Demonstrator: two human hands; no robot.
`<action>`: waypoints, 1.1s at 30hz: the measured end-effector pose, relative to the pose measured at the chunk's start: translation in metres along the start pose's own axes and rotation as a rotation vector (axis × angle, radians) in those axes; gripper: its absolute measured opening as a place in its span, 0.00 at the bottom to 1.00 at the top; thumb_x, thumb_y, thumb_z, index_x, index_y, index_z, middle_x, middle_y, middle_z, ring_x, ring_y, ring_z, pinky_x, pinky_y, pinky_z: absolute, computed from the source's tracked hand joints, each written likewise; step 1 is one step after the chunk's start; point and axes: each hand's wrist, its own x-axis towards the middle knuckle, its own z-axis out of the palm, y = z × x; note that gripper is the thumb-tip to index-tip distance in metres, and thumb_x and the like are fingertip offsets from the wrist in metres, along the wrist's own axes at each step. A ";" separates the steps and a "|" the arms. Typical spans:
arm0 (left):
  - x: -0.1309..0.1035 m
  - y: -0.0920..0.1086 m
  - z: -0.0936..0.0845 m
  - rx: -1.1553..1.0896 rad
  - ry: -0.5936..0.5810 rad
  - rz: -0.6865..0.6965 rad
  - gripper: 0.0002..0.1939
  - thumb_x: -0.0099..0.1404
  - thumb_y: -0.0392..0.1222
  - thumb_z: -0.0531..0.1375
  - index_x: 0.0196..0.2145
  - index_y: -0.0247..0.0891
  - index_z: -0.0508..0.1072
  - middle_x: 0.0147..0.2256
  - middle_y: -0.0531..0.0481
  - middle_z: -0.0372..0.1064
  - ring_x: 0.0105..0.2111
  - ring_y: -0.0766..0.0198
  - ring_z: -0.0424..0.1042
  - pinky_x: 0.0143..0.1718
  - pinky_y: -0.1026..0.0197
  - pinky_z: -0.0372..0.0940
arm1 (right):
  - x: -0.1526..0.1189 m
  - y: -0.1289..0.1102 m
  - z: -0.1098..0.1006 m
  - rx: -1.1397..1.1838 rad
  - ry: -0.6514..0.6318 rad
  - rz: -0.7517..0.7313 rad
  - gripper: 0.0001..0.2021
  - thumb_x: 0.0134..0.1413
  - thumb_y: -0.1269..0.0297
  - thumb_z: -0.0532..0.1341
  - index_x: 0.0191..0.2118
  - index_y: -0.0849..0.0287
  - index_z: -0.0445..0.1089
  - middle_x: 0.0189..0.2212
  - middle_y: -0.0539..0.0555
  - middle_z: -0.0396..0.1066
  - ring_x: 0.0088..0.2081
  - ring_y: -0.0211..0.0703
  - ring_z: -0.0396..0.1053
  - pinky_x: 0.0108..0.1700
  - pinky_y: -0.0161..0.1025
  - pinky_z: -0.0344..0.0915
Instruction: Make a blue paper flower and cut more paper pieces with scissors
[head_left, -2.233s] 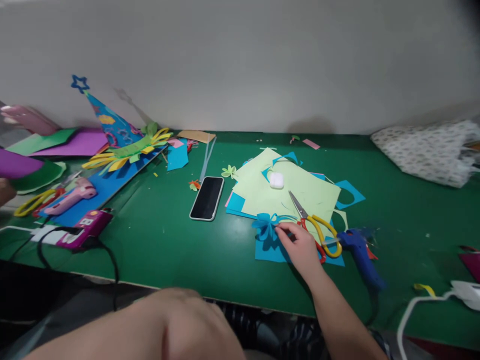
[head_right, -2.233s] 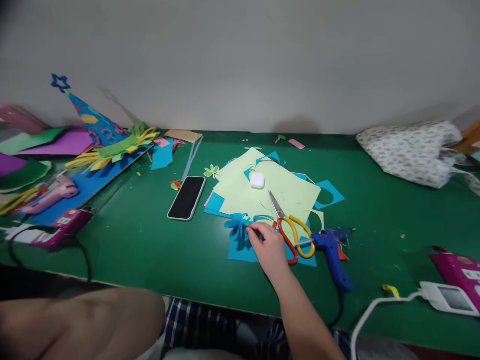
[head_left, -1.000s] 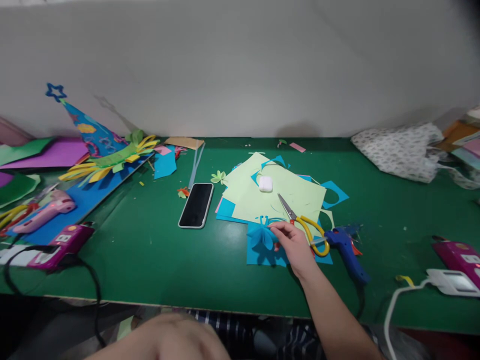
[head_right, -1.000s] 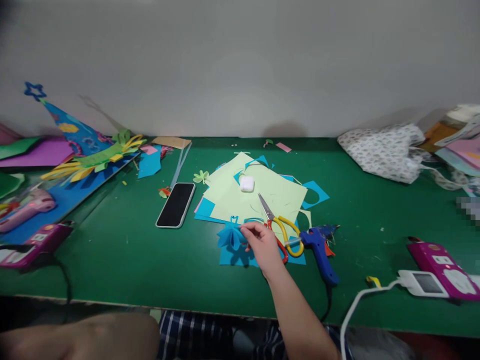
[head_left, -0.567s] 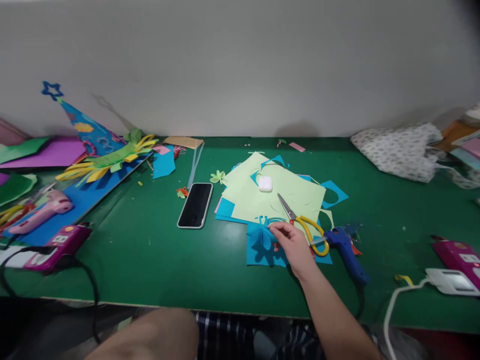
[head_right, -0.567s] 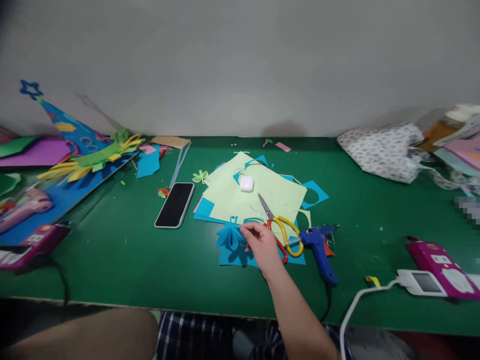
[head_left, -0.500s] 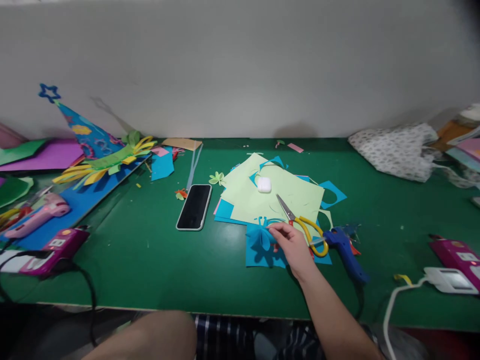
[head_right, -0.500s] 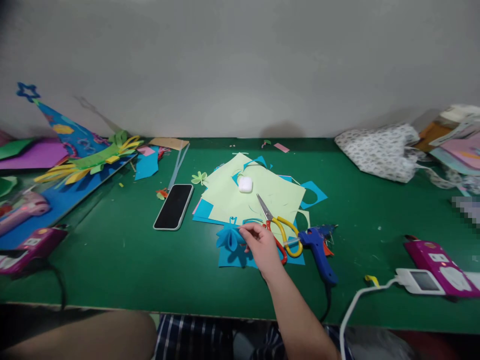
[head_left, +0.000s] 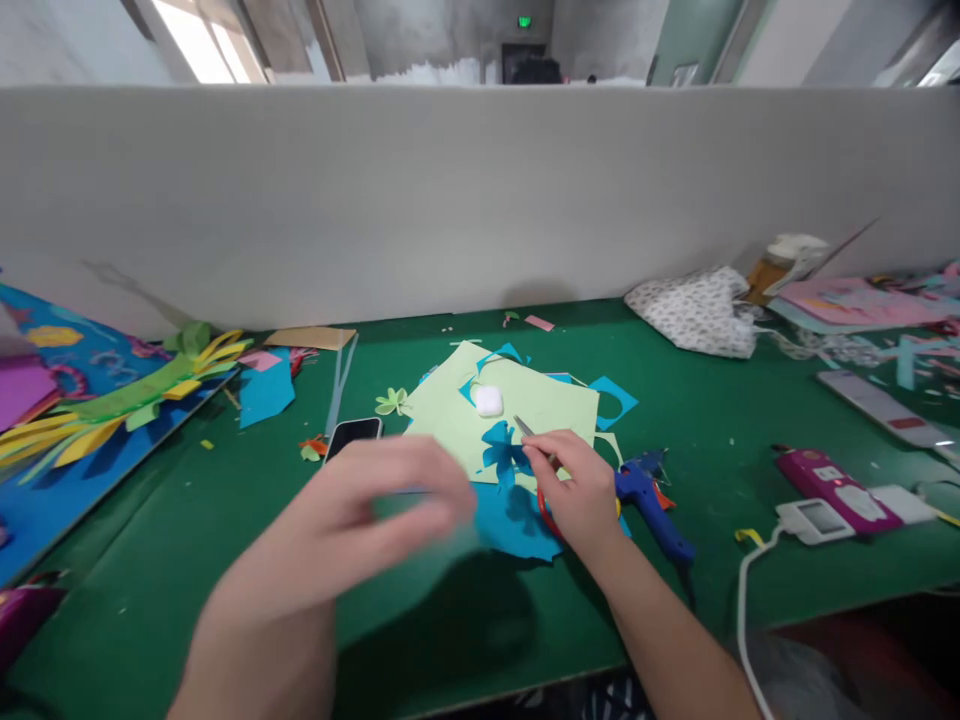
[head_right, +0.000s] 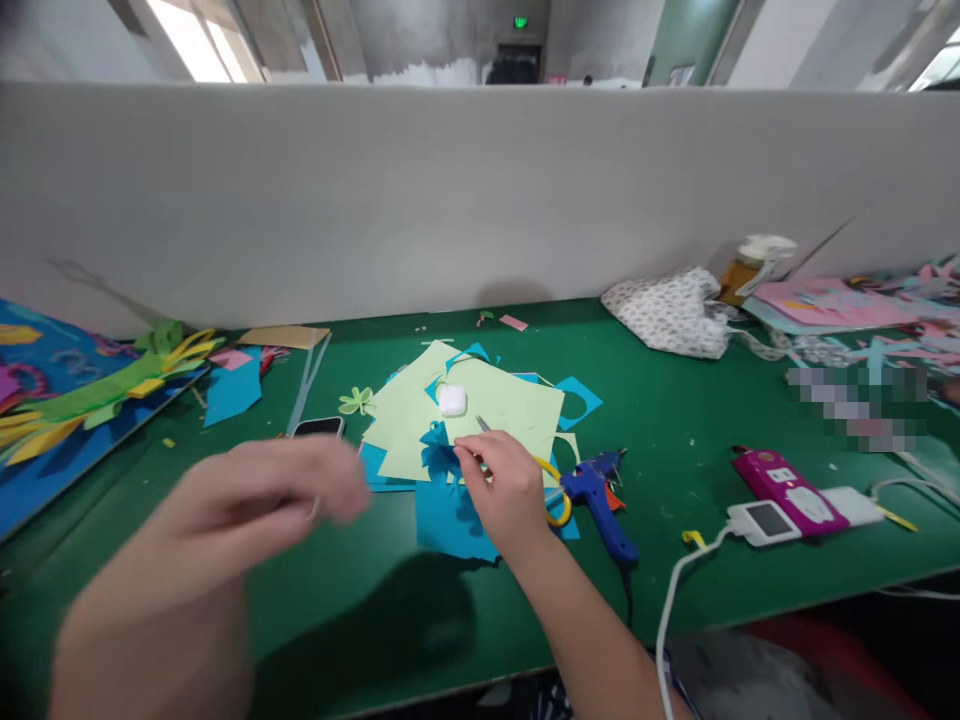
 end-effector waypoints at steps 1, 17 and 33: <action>0.024 -0.003 0.004 -0.029 -0.083 -0.014 0.11 0.65 0.47 0.52 0.32 0.43 0.73 0.35 0.51 0.73 0.35 0.63 0.70 0.36 0.61 0.66 | 0.004 -0.001 -0.001 -0.032 0.014 -0.051 0.06 0.56 0.69 0.56 0.34 0.57 0.72 0.31 0.53 0.74 0.34 0.41 0.70 0.34 0.38 0.68; 0.073 -0.007 0.069 0.255 -0.021 -0.038 0.09 0.63 0.44 0.55 0.34 0.39 0.73 0.32 0.48 0.72 0.34 0.60 0.70 0.31 0.61 0.62 | -0.003 0.013 -0.001 -0.061 0.147 0.095 0.07 0.56 0.67 0.56 0.34 0.55 0.72 0.31 0.53 0.74 0.34 0.41 0.71 0.31 0.38 0.68; 0.073 -0.008 0.075 0.169 0.059 -0.056 0.10 0.63 0.42 0.55 0.42 0.39 0.69 0.35 0.49 0.71 0.37 0.60 0.70 0.34 0.60 0.63 | -0.003 0.011 0.000 0.008 0.203 0.186 0.07 0.56 0.65 0.56 0.34 0.55 0.72 0.33 0.52 0.74 0.36 0.40 0.71 0.34 0.35 0.69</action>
